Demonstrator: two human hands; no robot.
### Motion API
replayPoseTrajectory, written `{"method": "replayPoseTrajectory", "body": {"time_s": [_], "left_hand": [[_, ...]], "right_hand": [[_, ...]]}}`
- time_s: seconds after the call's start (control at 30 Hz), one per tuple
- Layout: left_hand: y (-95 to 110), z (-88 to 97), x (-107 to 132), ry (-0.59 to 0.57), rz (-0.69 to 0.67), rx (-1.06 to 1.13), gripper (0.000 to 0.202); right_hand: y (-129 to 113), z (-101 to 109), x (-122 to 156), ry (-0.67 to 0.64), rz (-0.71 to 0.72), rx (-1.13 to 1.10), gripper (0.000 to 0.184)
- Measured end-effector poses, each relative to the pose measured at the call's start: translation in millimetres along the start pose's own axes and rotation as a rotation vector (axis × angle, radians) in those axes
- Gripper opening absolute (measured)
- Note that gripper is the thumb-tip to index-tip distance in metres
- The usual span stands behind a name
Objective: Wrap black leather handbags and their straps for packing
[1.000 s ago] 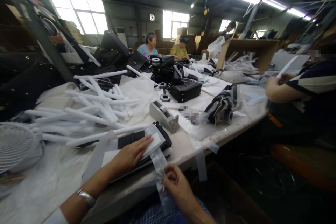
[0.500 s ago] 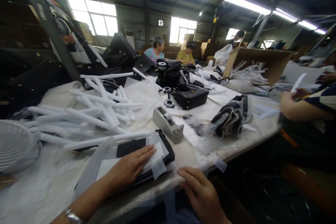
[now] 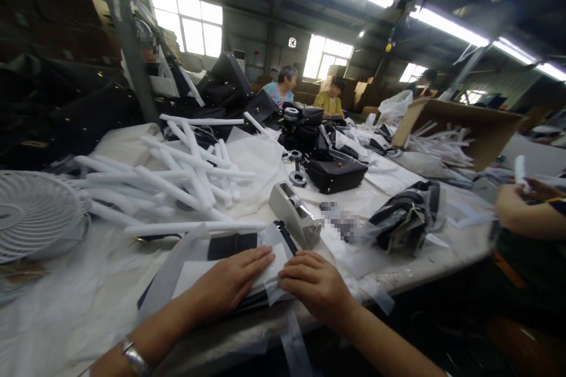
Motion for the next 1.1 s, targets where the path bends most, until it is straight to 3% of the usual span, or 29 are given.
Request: {"method": "replayPoseTrajectory", "body": {"time_s": [0.2,0.43,0.5,0.57,0.7,0.77,0.93,1.1], "left_hand": [[2.6,4.1,1.4,0.05,-0.025,0.009,0.057],[1.5,-0.4,1.2,0.009,-0.024,0.027,0.058],[0.1,-1.0,0.9,0.012,-0.023,0.045,0.058],[-0.2,-1.0,0.9,0.016,-0.03,0.058,0.059],[1.9,-0.9,1.0,0.013,-0.048,0.064,0.057],[2.8,-0.7,1.1,0.018,-0.055,0.062,0.057],[-0.8,-4.4,0.4,-0.006,-0.036,0.042,0.059],[-1.7,-5.0,-0.9,-0.024,-0.032,0.076,0.055]], "right_hand": [[-9.7,11.5,12.0,0.053,0.003,-0.021,0.012],[-24.3,3.7,19.9,-0.066,0.08,0.031,0.014],[-24.2,0.9,17.7,-0.178,0.066,-0.036,0.029],[-19.8,5.3,12.2,-0.211,-0.002,-0.126,0.04],[-4.7,20.5,-7.0,-0.052,-0.111,-0.082,0.014],[-0.7,10.1,-14.8,-0.085,-0.077,-0.005,0.015],[9.8,-32.2,-9.0,-0.303,0.011,0.025,0.042],[5.3,-37.1,-1.1,-0.375,0.102,0.075,0.041]]}}
Point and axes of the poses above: each hand's wrist, its own x-axis away from the middle knuckle, its own z-axis out of the back of the hand, y = z × x, the point moved 9 cm from there along -x, towards the middle knuckle, and after that the axes turned 7 degrees about z, right-handed, at the moved point
